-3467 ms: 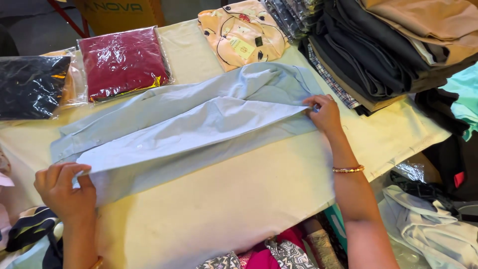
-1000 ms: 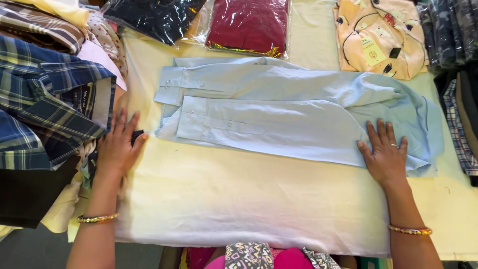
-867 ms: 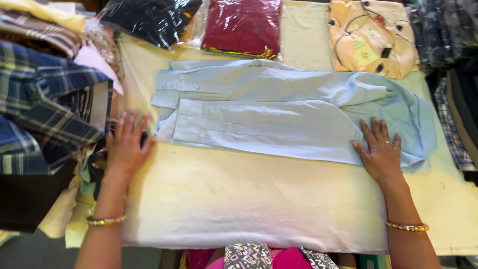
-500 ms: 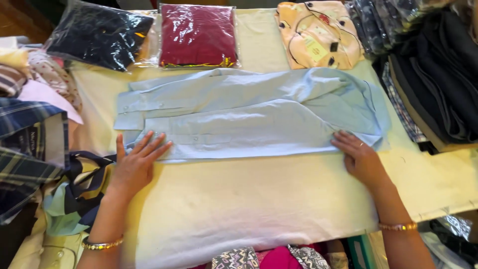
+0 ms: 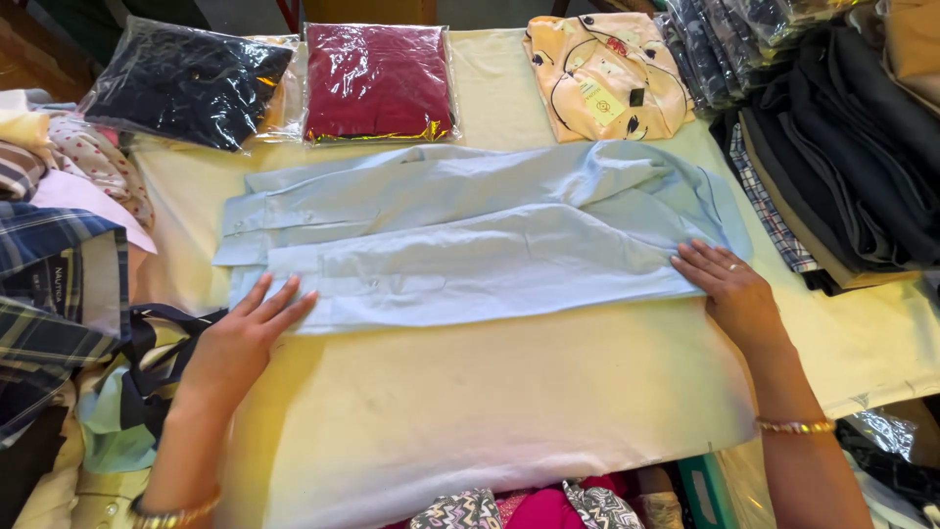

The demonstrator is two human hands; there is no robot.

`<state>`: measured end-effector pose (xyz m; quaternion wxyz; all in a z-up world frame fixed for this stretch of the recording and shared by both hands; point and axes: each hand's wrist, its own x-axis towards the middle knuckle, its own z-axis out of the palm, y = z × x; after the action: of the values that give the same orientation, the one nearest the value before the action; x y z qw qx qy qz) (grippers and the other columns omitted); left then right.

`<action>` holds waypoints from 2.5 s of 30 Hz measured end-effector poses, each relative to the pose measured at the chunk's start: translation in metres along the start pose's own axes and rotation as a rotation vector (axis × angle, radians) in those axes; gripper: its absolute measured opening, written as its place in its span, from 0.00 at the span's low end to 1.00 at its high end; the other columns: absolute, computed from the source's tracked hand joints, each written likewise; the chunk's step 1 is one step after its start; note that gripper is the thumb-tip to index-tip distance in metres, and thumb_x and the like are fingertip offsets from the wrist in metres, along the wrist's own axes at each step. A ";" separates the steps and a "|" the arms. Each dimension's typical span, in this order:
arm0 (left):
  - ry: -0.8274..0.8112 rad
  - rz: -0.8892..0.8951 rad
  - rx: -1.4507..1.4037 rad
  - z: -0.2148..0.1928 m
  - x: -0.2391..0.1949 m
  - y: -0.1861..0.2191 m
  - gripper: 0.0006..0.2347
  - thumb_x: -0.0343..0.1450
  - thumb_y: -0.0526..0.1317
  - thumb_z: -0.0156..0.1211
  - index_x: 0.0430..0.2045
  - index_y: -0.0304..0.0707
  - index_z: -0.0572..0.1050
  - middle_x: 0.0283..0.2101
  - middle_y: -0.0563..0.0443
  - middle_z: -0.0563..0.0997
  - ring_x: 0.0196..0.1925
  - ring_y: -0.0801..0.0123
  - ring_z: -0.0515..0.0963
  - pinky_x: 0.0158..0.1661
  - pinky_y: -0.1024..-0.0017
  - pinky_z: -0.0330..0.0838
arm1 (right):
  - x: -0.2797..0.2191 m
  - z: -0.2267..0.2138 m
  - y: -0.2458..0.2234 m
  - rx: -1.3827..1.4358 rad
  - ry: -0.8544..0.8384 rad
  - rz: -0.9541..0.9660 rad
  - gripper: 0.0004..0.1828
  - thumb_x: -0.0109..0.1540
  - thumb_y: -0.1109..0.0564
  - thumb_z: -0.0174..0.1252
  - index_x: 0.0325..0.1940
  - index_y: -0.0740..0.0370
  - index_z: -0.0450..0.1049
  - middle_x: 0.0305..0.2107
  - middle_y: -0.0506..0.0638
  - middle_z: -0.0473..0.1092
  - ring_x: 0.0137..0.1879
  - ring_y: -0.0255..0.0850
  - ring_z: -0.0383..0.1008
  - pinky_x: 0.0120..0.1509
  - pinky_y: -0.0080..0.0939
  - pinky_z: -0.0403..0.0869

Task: The person folds a pair of brown trousers on a table, then folds a light blue shirt. The items are handled one at a time and placed on a stack of folded clothes.

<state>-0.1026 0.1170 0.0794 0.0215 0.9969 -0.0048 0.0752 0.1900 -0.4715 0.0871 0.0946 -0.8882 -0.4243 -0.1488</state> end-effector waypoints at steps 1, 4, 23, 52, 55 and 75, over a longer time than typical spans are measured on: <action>-0.005 0.002 -0.001 -0.003 -0.008 0.001 0.33 0.62 0.26 0.53 0.63 0.62 0.67 0.68 0.59 0.69 0.70 0.57 0.68 0.53 0.65 0.73 | -0.005 -0.004 -0.005 0.002 -0.004 0.004 0.39 0.48 0.76 0.52 0.61 0.55 0.75 0.62 0.48 0.71 0.71 0.44 0.68 0.76 0.47 0.66; -0.038 0.002 -0.017 -0.003 -0.030 0.005 0.34 0.61 0.25 0.52 0.63 0.61 0.67 0.68 0.59 0.69 0.71 0.56 0.67 0.55 0.65 0.73 | -0.018 -0.014 -0.019 0.002 -0.044 0.025 0.39 0.49 0.77 0.50 0.61 0.54 0.75 0.62 0.47 0.71 0.72 0.43 0.68 0.77 0.47 0.66; -0.132 -0.312 -0.304 0.043 0.137 -0.109 0.37 0.57 0.46 0.76 0.63 0.54 0.68 0.54 0.45 0.78 0.46 0.53 0.81 0.47 0.59 0.75 | 0.170 0.053 0.041 0.253 -0.078 0.210 0.38 0.53 0.51 0.72 0.67 0.55 0.71 0.48 0.62 0.75 0.48 0.54 0.76 0.52 0.50 0.74; 0.779 -0.083 -1.184 0.055 0.540 -0.056 0.25 0.77 0.29 0.57 0.68 0.44 0.55 0.58 0.41 0.80 0.57 0.57 0.81 0.57 0.61 0.77 | 0.192 0.122 0.128 1.365 0.449 0.848 0.41 0.55 0.75 0.55 0.69 0.50 0.55 0.66 0.62 0.58 0.70 0.54 0.69 0.56 0.42 0.73; 0.401 -0.114 -1.128 0.085 0.528 -0.023 0.44 0.65 0.29 0.62 0.72 0.46 0.35 0.67 0.40 0.61 0.61 0.58 0.76 0.56 0.62 0.78 | 0.184 0.128 0.115 1.168 0.336 0.780 0.49 0.52 0.75 0.61 0.73 0.50 0.52 0.70 0.61 0.52 0.78 0.53 0.54 0.70 0.47 0.67; -0.074 -0.138 -0.169 0.120 0.217 -0.020 0.29 0.74 0.54 0.52 0.72 0.51 0.57 0.74 0.48 0.57 0.75 0.49 0.55 0.68 0.40 0.50 | 0.144 0.131 0.062 0.093 -0.317 0.354 0.40 0.66 0.35 0.48 0.79 0.45 0.50 0.78 0.50 0.40 0.83 0.48 0.33 0.78 0.72 0.37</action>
<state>0.1304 0.1303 -0.0075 0.1103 0.9916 0.0567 0.0359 0.3483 -0.3667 0.0116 0.0923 -0.9556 -0.2782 0.0313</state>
